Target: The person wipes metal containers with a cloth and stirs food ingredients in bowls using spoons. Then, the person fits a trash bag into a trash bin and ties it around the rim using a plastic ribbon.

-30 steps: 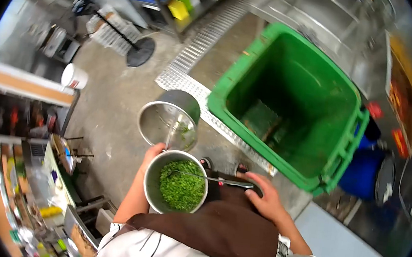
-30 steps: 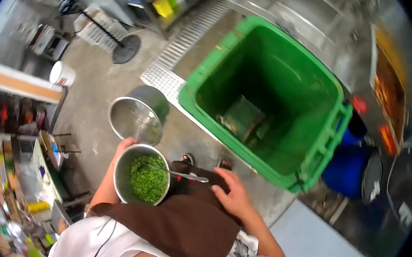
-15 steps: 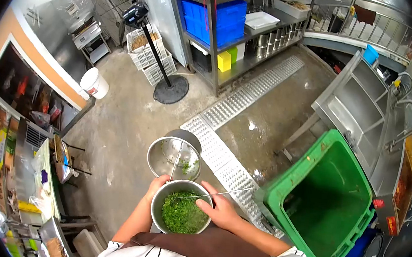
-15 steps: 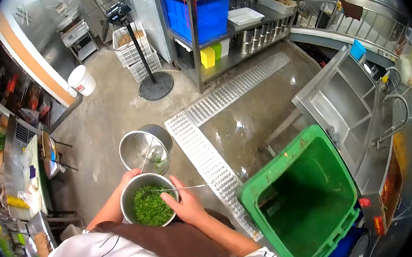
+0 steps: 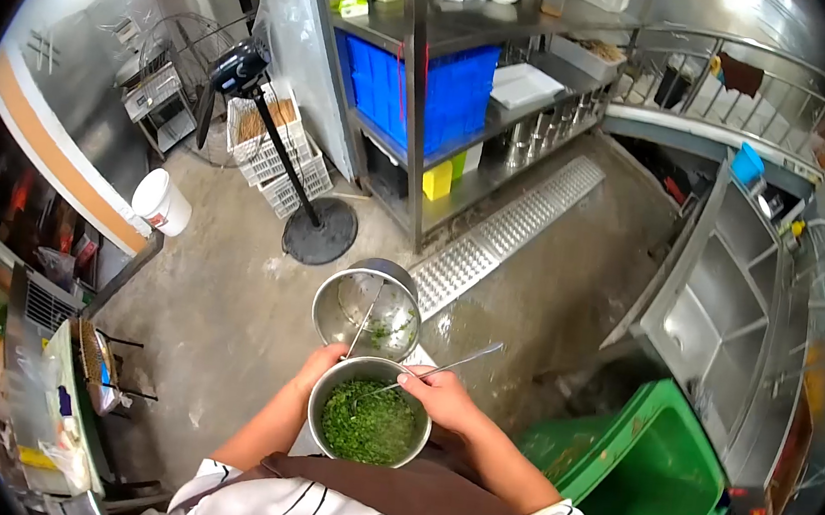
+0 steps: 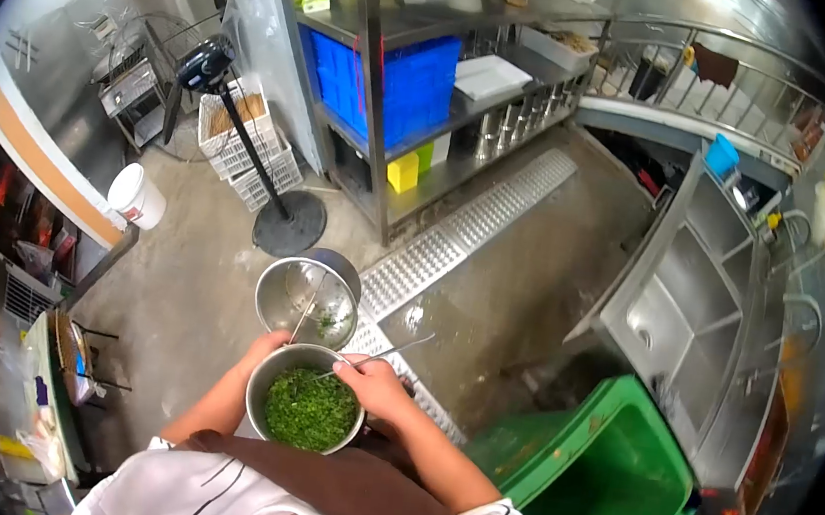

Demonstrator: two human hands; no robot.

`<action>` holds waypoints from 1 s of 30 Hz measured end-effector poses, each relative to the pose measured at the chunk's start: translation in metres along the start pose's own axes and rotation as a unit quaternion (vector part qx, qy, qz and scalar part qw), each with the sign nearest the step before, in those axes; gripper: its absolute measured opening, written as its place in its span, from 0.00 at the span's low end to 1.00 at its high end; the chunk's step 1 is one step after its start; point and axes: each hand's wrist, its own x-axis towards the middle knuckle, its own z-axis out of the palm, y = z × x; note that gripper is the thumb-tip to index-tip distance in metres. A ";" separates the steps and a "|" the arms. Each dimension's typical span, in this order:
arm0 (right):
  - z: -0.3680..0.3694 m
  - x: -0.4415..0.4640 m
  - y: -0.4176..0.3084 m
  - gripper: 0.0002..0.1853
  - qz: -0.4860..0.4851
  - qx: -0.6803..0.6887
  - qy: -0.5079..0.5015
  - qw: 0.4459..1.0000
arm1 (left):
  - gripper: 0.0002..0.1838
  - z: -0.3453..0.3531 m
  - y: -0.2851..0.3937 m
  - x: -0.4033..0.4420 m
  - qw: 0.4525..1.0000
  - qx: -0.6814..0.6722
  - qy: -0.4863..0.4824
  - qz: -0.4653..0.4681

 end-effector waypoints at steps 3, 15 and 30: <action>-0.037 0.042 -0.026 0.15 0.041 0.062 0.022 0.997 | 0.14 0.011 0.052 0.035 0.997 0.068 0.015 0.043; -0.150 0.174 -0.081 0.13 0.013 0.107 0.160 0.981 | 0.11 0.056 0.207 0.222 0.989 0.113 -0.056 0.078; -0.423 0.268 -0.224 0.17 -0.193 -0.024 0.551 0.811 | 0.13 0.112 0.523 0.265 0.896 -0.068 -0.431 0.084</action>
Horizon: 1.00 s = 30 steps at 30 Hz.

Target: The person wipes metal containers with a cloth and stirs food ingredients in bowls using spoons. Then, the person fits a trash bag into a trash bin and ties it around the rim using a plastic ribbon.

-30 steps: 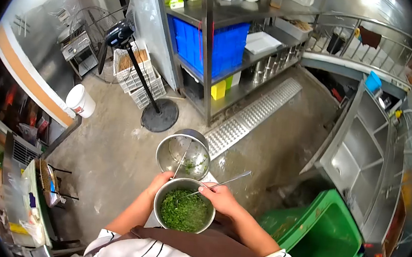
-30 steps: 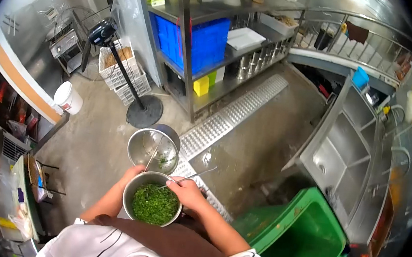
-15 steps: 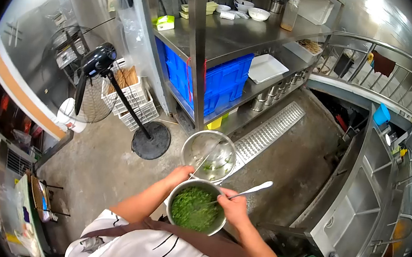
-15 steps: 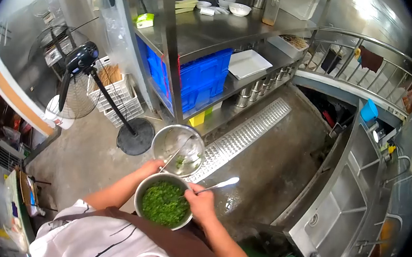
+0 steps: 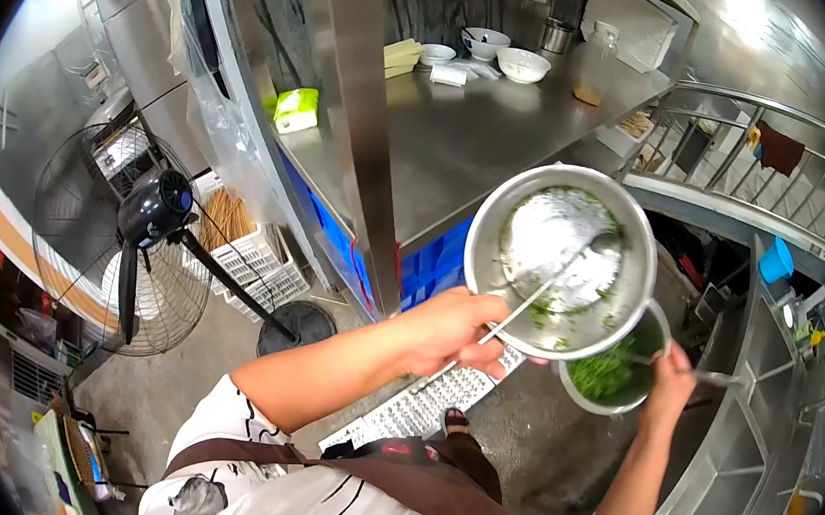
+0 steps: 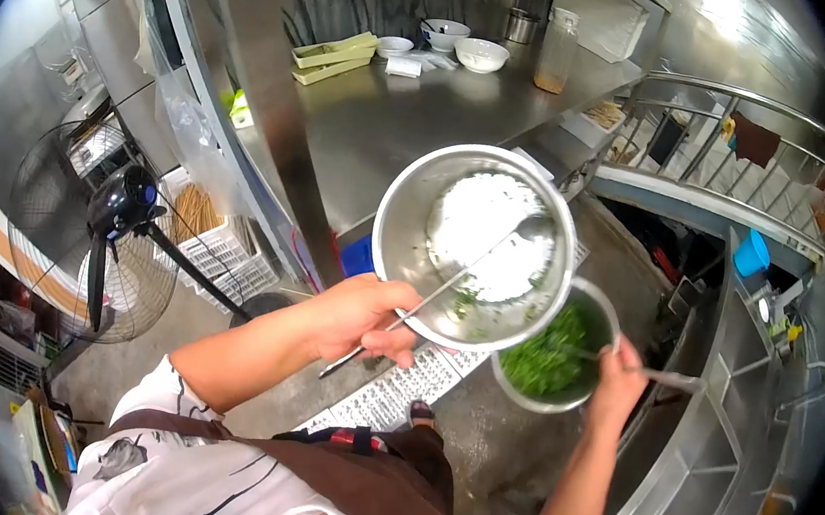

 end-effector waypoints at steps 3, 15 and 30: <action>0.038 0.092 -0.026 0.16 -0.020 0.024 -0.021 0.999 | 0.15 0.020 0.034 0.020 1.000 0.017 0.007 0.024; 0.293 0.316 -0.035 0.11 -0.008 0.172 -0.240 0.955 | 0.16 0.008 0.159 0.145 0.960 -0.166 0.170 0.148; 0.371 0.355 -0.031 0.14 0.134 0.316 -0.357 0.869 | 0.23 -0.120 0.231 0.241 0.888 -0.211 0.363 0.188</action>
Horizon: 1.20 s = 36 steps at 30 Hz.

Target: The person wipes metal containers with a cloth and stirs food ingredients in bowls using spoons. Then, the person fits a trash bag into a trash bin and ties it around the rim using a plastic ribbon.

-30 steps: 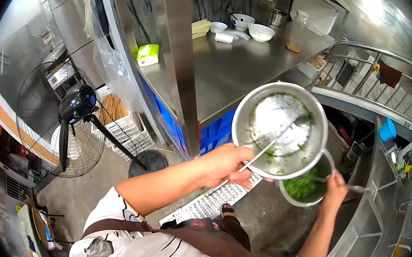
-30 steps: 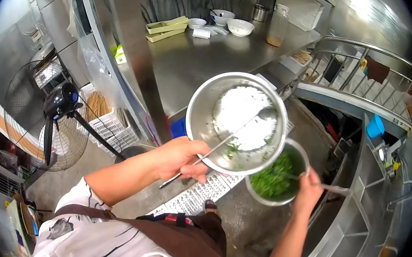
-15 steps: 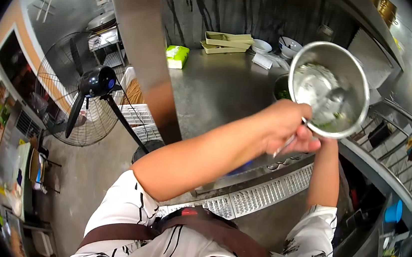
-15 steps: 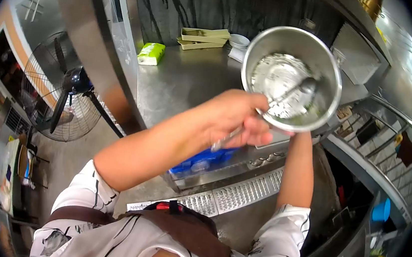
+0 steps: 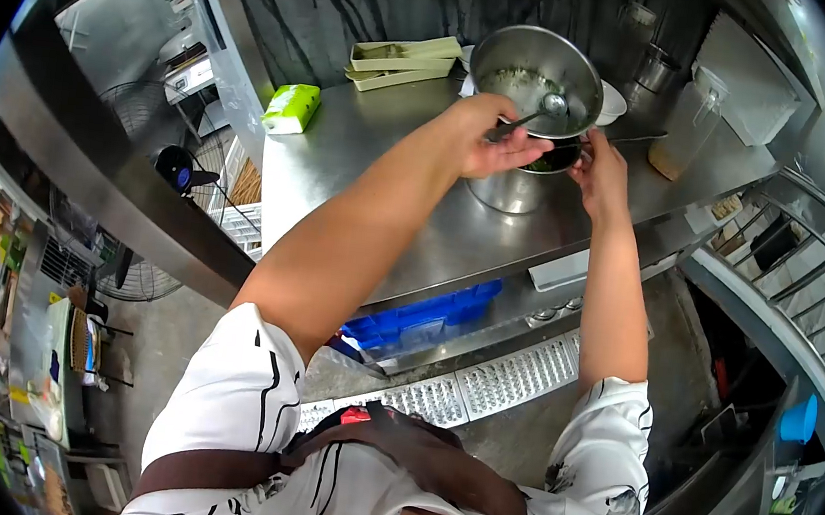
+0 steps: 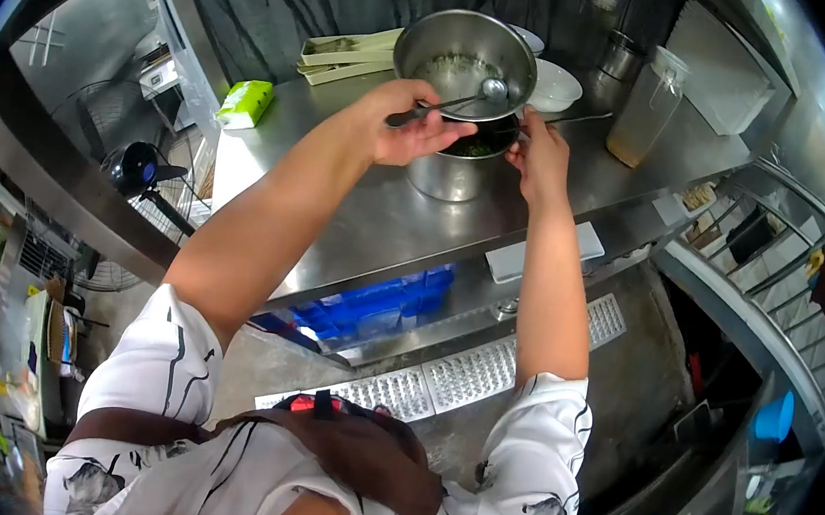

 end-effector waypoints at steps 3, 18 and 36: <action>0.006 0.001 -0.002 0.16 -0.021 -0.044 0.032 0.998 | 0.21 -0.006 0.002 0.005 0.989 0.144 -0.031 -0.002; 0.006 -0.056 0.008 0.34 -0.059 0.028 0.022 0.998 | 0.24 -0.031 -0.020 -0.020 0.971 0.208 -0.017 0.115; -0.013 -0.299 0.180 0.22 0.178 -0.164 -0.372 0.896 | 0.22 -0.237 -0.147 -0.220 0.806 0.502 -0.309 0.053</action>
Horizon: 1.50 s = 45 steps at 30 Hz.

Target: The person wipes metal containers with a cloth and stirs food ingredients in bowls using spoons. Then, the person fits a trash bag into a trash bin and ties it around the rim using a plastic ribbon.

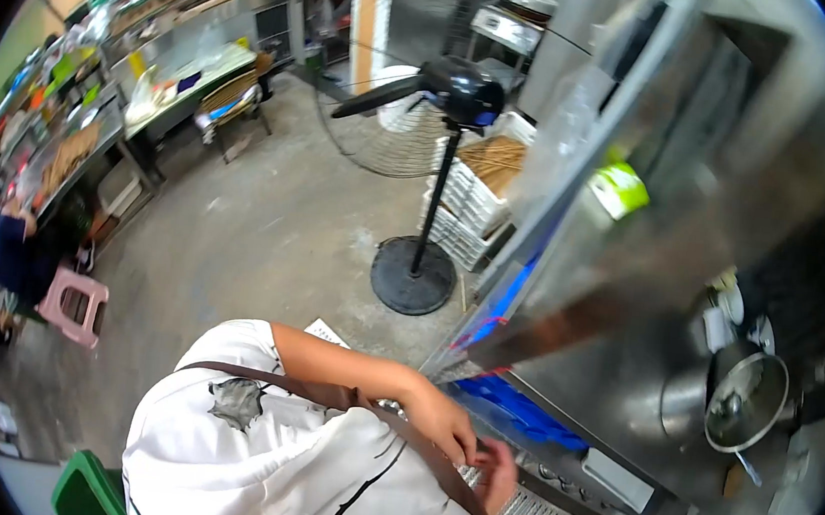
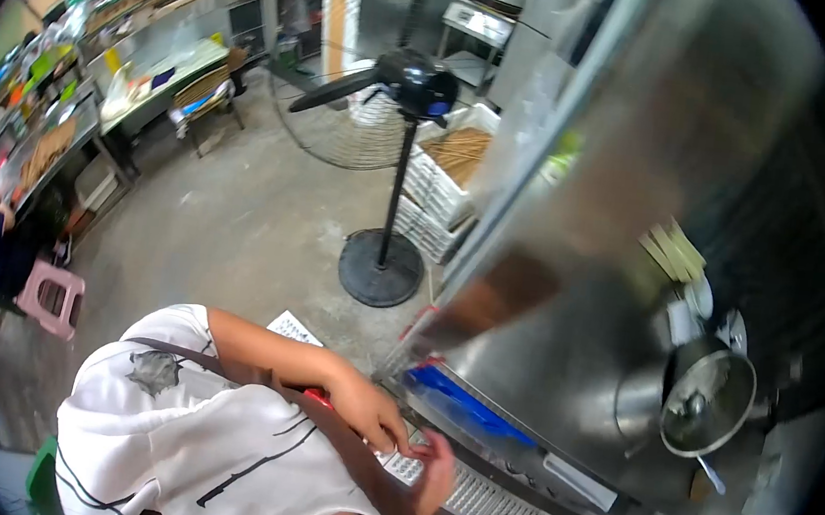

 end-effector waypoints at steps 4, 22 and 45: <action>0.068 0.013 0.020 0.17 0.121 -0.139 -0.258 0.948 | 0.23 0.006 -0.045 -0.115 0.974 -0.075 0.196 -0.090; 0.460 0.180 0.041 0.18 0.302 -0.087 -0.450 0.836 | 0.48 0.111 0.024 -0.615 0.900 -0.112 0.421 -0.010; 0.917 0.574 0.176 0.21 0.120 -0.267 -0.460 0.838 | 0.27 -0.152 -0.234 -0.885 0.526 -0.191 0.757 -0.338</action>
